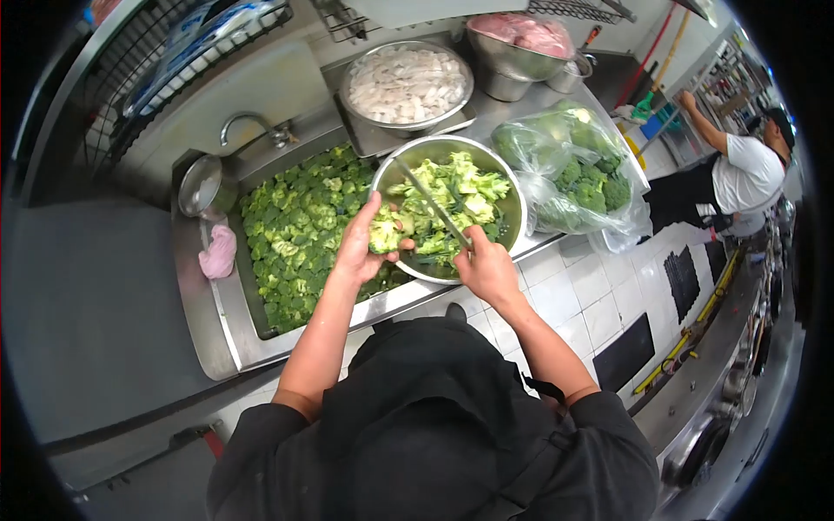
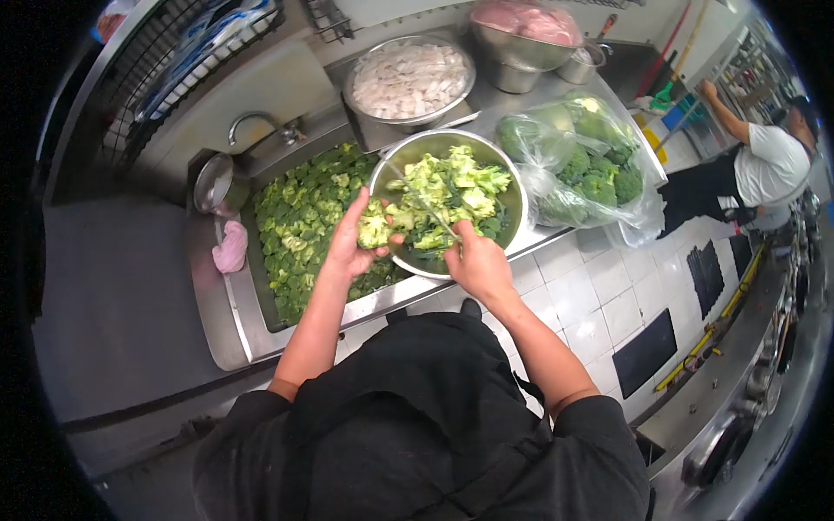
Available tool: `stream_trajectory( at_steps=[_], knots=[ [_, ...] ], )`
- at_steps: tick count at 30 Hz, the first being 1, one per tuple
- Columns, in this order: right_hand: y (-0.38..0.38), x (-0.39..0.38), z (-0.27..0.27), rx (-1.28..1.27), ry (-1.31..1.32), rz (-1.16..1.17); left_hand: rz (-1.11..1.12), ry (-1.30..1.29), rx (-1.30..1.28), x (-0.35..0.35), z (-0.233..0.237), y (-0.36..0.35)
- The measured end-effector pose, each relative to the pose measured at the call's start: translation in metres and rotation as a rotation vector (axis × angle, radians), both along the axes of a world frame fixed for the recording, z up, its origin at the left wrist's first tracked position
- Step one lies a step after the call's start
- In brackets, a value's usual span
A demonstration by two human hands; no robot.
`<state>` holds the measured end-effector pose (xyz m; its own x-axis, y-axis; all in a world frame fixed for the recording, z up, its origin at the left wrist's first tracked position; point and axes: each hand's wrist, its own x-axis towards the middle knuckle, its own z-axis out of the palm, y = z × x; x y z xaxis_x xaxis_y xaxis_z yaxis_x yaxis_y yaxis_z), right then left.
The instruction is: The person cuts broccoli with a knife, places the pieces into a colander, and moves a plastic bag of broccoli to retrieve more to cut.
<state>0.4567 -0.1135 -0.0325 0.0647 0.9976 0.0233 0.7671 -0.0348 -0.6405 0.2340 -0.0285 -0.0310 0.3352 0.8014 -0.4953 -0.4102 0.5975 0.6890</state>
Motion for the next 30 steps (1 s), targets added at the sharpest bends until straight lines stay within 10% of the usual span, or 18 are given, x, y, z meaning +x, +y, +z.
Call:
stream_trajectory(
  at_steps=[6,9,12,30],
  knots=[
    [0.01,-0.017,-0.004,-0.026,0.239,0.091,0.132,-0.154,0.129,-0.104,-0.053,0.006],
    [0.016,-0.039,0.002,-0.081,0.193,0.151,0.224,0.858,0.072,-0.133,-0.092,-0.001],
    [0.022,-0.064,0.002,-0.045,0.216,0.231,0.278,0.104,-0.092,-0.197,-0.146,0.0],
    [0.047,-0.24,0.057,0.366,-0.023,0.491,0.431,0.269,0.641,-0.174,0.01,-0.048]
  ],
)
